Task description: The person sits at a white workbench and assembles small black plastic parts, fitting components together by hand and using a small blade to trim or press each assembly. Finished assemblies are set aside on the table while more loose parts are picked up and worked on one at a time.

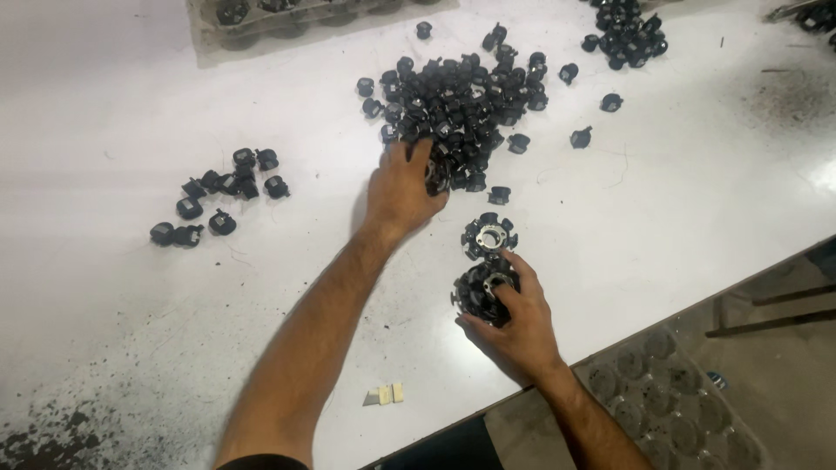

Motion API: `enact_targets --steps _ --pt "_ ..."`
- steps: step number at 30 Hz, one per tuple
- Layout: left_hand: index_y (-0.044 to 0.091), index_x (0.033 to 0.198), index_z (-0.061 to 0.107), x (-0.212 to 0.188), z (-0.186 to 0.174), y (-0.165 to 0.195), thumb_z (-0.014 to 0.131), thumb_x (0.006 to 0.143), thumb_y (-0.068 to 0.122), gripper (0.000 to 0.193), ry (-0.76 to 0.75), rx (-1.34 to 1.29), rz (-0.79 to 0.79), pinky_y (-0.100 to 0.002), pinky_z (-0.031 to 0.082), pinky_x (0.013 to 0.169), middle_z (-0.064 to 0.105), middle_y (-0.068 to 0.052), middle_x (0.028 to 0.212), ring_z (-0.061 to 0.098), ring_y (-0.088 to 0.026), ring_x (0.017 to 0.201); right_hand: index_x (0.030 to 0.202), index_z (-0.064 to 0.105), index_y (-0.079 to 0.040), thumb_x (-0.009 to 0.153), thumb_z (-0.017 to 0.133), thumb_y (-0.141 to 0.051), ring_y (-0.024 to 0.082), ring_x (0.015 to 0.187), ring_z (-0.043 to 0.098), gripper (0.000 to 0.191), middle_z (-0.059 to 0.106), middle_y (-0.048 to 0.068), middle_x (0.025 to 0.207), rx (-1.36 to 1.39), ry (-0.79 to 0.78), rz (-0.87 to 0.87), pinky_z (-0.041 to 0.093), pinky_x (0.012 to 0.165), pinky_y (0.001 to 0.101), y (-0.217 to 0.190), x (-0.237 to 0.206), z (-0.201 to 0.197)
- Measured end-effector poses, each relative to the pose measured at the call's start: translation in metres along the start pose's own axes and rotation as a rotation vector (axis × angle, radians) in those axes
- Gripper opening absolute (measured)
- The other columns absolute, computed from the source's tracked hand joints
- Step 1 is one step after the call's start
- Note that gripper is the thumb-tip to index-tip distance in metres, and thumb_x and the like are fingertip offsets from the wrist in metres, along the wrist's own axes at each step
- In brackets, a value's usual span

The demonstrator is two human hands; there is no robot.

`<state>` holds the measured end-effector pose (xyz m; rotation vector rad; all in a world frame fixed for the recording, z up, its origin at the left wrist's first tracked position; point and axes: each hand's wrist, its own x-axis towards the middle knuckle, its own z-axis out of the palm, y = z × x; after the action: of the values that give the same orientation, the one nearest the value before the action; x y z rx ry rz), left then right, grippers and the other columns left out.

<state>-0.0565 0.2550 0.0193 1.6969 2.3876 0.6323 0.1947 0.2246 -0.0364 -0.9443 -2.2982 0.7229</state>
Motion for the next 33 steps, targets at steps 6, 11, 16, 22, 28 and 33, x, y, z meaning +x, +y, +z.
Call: enact_targets --steps 6,11,16,22,28,33 --pt "0.014 0.154 0.035 -0.009 -0.005 0.005 0.079 0.083 0.037 0.087 -0.164 -0.046 -0.052 -0.046 0.053 0.099 0.047 -0.019 0.135 0.055 -0.033 0.121 0.096 0.068 0.002 0.075 0.09 -0.023 0.034 0.131 0.055 0.039 0.04 0.023 0.149 0.07 0.26 -0.057 0.06 0.09 0.0365 0.01 0.018 -0.011" --pt "0.015 0.154 0.035 -0.075 -0.016 0.02 0.081 0.082 0.038 0.089 -0.287 -0.003 -0.011 -0.047 0.049 0.102 0.046 -0.017 0.138 0.053 -0.032 0.121 0.102 0.071 0.0 0.073 0.092 -0.029 0.042 0.128 0.051 0.046 0.046 0.025 0.145 -0.195 0.097 -0.142 0.048 0.103 0.0519 0.022 0.08 -0.02" --pt "0.02 0.153 0.038 -0.158 0.004 0.02 0.086 0.073 0.038 0.095 -0.373 0.015 0.083 -0.047 0.049 0.098 0.048 -0.018 0.137 0.054 -0.033 0.122 0.104 0.068 0.0 0.074 0.09 -0.032 0.044 0.126 0.05 0.049 0.047 0.028 0.144 -0.186 0.019 -0.156 0.047 0.102 0.0518 0.032 0.042 -0.025" --pt "0.024 0.158 0.034 -0.16 0.041 0.028 0.087 0.075 0.049 0.101 -0.534 0.126 0.114 -0.049 0.048 0.101 0.042 -0.023 0.14 0.051 -0.039 0.128 0.104 0.068 0.001 0.075 0.089 -0.04 0.044 0.128 0.049 0.054 0.046 0.029 0.143 -0.227 0.104 0.037 0.042 0.105 0.0552 0.055 -0.024 -0.06" --pt "0.006 0.159 0.022 -0.063 0.057 0.157 0.085 0.073 0.05 0.115 -0.082 -0.139 0.358 -0.059 0.037 0.107 0.019 -0.033 0.16 0.039 -0.049 0.135 0.122 0.061 0.005 0.079 0.087 -0.037 0.05 0.139 0.033 0.065 0.028 0.036 0.153 -0.546 0.476 0.329 0.031 0.111 0.0605 0.115 0.015 -0.134" --pt "0.002 0.156 0.026 -0.076 0.039 0.158 0.079 0.082 0.046 0.1 0.029 -0.235 0.487 -0.056 0.033 0.11 0.023 -0.03 0.158 0.039 -0.045 0.134 0.119 0.061 -0.002 0.094 0.075 -0.018 0.035 0.137 0.05 0.033 0.05 0.022 0.146 -0.129 0.806 0.294 0.046 0.112 0.0489 0.139 -0.027 -0.116"
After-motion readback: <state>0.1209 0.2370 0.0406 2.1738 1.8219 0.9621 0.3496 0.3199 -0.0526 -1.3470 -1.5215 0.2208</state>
